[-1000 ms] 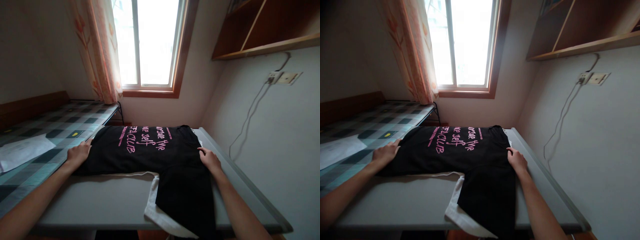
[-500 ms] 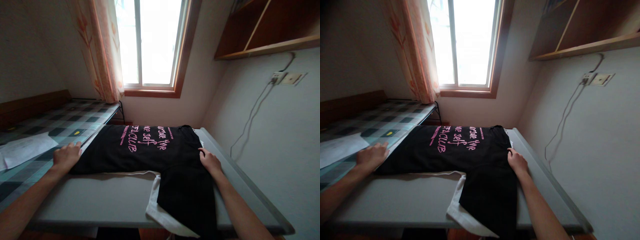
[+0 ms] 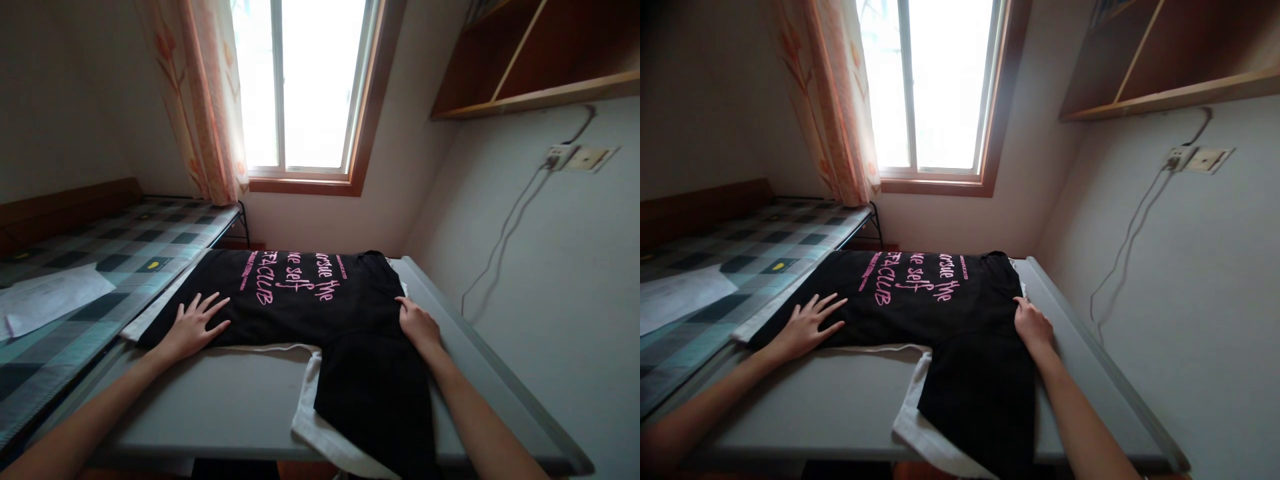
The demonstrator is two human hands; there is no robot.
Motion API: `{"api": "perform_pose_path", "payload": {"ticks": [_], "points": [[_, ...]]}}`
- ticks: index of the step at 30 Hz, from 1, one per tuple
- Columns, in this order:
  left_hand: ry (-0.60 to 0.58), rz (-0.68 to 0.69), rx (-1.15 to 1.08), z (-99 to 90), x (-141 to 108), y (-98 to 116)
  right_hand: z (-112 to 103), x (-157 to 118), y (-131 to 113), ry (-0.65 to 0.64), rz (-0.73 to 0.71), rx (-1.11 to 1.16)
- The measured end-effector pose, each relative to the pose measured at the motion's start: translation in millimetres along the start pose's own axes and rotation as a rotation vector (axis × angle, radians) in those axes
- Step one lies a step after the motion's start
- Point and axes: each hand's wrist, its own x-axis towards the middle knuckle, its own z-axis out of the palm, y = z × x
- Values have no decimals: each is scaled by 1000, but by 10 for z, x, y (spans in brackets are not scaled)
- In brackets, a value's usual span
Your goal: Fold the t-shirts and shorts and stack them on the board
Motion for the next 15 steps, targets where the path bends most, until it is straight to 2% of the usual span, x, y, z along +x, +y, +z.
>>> {"api": "perform_pose_path", "payload": {"ticks": [8,15], "points": [[0,-29,-19,4,233,-57,86,201,-102,-10,-22,-57],[40,-41,-41,54,468,-92,91,380,-217,6,25,-26]]}}
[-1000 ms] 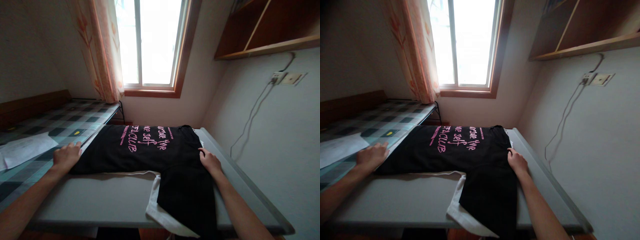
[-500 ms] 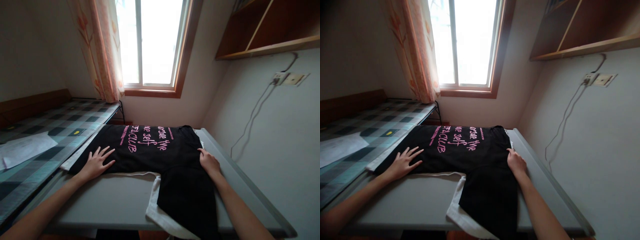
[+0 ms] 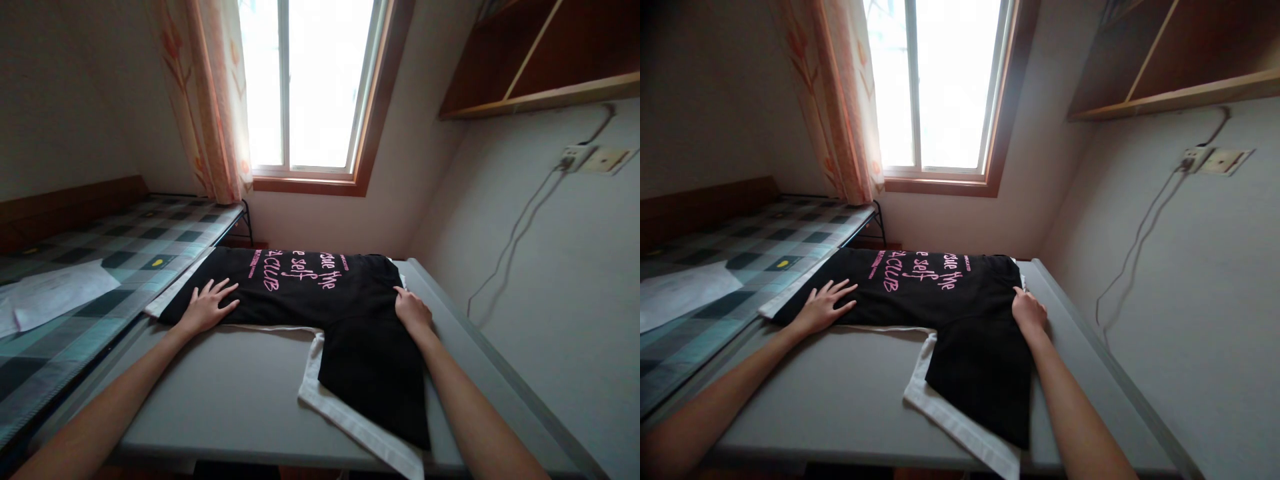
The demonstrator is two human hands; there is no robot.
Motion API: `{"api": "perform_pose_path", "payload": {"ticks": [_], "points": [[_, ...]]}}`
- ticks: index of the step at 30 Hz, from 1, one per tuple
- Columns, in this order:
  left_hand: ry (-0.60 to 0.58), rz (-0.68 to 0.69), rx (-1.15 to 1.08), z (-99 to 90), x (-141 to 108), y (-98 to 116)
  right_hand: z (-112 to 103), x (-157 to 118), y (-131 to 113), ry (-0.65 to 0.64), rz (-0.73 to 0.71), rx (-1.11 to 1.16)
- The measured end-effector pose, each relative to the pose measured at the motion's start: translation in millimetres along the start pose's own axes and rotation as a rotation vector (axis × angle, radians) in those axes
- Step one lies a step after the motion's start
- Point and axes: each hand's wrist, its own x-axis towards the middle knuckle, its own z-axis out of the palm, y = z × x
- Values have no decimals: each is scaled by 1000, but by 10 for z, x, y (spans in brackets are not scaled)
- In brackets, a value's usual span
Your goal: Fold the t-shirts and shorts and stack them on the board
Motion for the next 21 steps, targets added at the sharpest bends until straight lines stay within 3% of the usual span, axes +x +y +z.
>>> {"api": "perform_pose_path", "payload": {"ticks": [14,21], "points": [[52,-9,-3,44,-19,-39,40,-50,149,22,-86,97],[42,-96,8,19,-51,6,54,-61,155,2,-83,113]]}}
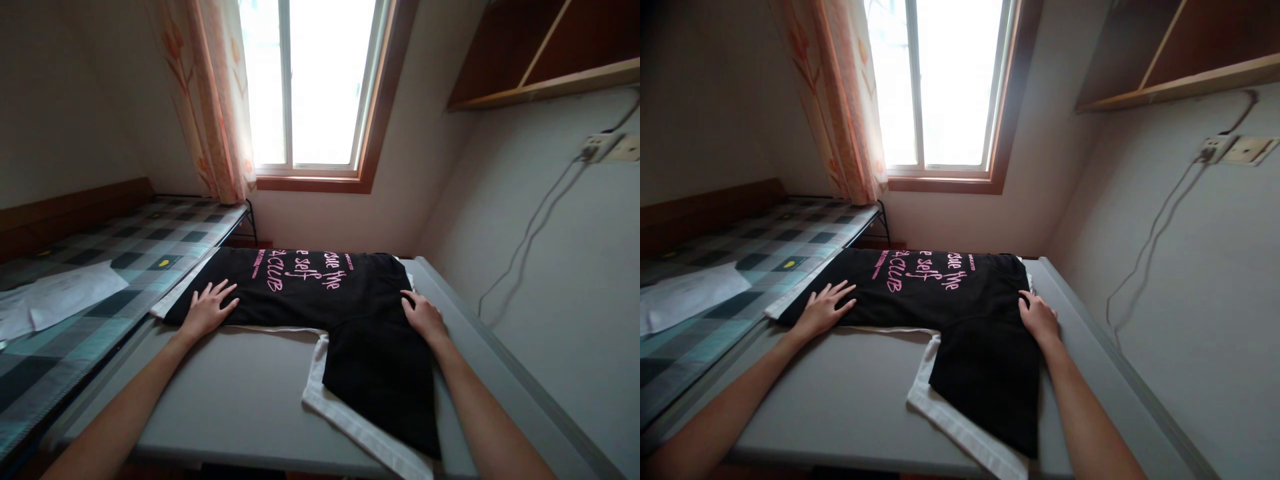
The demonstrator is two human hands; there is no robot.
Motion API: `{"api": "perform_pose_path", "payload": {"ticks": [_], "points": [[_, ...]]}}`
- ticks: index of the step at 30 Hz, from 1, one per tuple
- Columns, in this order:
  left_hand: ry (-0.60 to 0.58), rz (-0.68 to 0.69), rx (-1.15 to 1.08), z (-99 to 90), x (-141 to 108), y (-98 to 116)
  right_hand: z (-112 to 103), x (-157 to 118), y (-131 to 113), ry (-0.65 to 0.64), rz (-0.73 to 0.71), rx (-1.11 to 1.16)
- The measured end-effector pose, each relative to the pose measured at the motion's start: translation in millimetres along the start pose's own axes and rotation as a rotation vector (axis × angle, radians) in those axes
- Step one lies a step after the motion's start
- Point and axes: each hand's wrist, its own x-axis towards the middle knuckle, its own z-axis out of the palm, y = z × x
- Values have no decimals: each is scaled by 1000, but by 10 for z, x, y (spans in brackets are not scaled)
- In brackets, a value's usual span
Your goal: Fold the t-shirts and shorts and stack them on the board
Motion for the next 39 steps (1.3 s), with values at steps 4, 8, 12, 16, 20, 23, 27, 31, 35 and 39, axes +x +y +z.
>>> {"api": "perform_pose_path", "payload": {"ticks": [4,8,12,16,20,23,27,31,35,39], "points": [[-29,5,-8,10,39,-29,31,-3,-45,24,24,-37],[-51,13,-21,24,137,-61,38,21,-119,55,40,-98],[-69,-2,-29,19,216,-29,22,40,-153,57,47,-98],[-32,-6,-14,12,201,20,18,22,-116,68,54,-57],[-11,1,-5,24,163,16,15,19,-55,93,65,-13],[-15,10,-13,39,162,-11,5,40,-21,127,84,40],[-15,17,-14,47,167,-30,-8,50,-9,107,127,66],[-17,21,-7,40,163,-26,-10,21,-23,60,130,38],[-22,21,-2,40,166,-27,-8,5,-30,42,126,22],[-22,19,-4,49,166,-31,-17,5,-31,25,126,27]]}}
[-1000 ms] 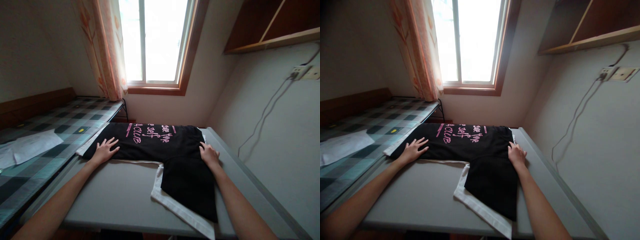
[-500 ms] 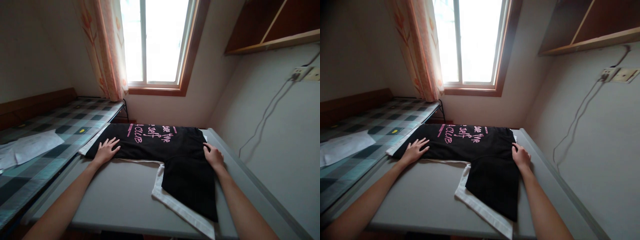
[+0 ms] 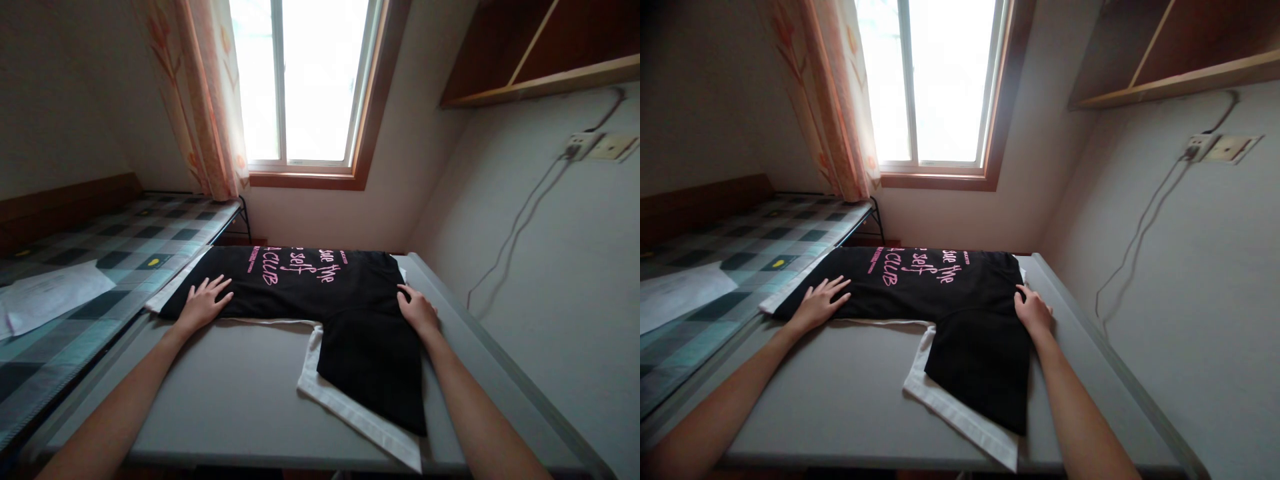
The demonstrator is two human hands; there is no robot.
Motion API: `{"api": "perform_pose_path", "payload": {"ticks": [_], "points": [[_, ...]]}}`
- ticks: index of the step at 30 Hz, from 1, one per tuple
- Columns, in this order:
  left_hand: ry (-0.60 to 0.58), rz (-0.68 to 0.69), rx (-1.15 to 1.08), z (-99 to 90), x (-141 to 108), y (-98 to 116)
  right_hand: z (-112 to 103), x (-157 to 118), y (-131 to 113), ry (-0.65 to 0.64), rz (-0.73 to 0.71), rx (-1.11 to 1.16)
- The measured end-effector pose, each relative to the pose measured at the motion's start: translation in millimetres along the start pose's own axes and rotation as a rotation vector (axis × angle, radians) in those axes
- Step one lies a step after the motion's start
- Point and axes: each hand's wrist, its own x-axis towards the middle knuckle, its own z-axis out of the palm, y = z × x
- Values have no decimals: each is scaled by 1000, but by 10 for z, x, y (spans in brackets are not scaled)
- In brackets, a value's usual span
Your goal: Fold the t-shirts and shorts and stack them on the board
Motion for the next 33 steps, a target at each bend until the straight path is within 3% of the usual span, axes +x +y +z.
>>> {"api": "perform_pose_path", "payload": {"ticks": [33], "points": [[9,0,15,23,13,-20,9,11,30,-14,-7,24]]}}
